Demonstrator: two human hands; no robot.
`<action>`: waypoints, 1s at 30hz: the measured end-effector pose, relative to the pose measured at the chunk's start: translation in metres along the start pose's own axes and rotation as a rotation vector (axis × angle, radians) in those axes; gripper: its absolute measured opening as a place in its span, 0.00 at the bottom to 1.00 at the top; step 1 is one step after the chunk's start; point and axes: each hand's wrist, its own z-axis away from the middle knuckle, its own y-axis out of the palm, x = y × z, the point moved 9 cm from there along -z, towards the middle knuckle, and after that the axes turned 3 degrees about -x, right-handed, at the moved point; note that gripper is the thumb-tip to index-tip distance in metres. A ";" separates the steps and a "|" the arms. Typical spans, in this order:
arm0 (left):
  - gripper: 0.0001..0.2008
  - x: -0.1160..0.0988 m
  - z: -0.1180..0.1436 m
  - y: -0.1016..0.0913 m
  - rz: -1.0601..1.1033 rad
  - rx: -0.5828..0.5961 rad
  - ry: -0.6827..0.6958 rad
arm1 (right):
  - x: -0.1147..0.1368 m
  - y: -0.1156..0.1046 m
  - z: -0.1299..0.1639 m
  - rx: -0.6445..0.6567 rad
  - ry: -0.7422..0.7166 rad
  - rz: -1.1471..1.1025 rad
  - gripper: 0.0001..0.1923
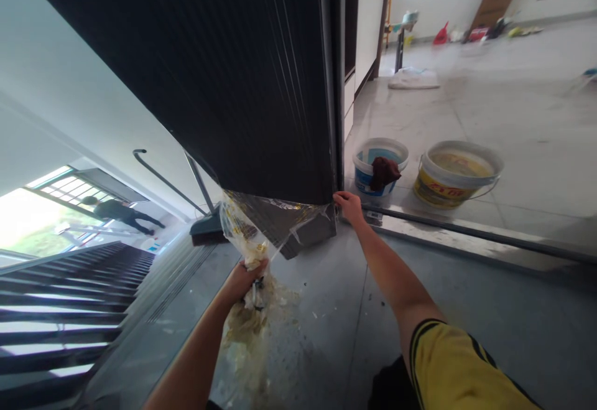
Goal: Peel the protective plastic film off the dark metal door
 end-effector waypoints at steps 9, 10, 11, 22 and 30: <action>0.32 0.005 -0.004 0.000 -0.015 -0.011 0.037 | 0.003 0.001 0.002 0.000 -0.047 0.086 0.15; 0.32 0.006 -0.005 0.000 -0.008 -0.008 0.036 | 0.002 0.000 0.002 -0.003 -0.050 0.098 0.16; 0.32 0.006 -0.005 0.001 -0.005 -0.001 0.034 | 0.001 0.000 0.001 -0.006 -0.048 0.099 0.17; 0.32 0.011 -0.008 0.001 0.039 0.003 0.024 | 0.034 0.005 0.010 0.015 -0.350 0.555 0.12; 0.35 0.001 -0.001 0.001 0.043 -0.017 -0.002 | 0.047 0.016 0.020 -0.063 -0.419 1.011 0.11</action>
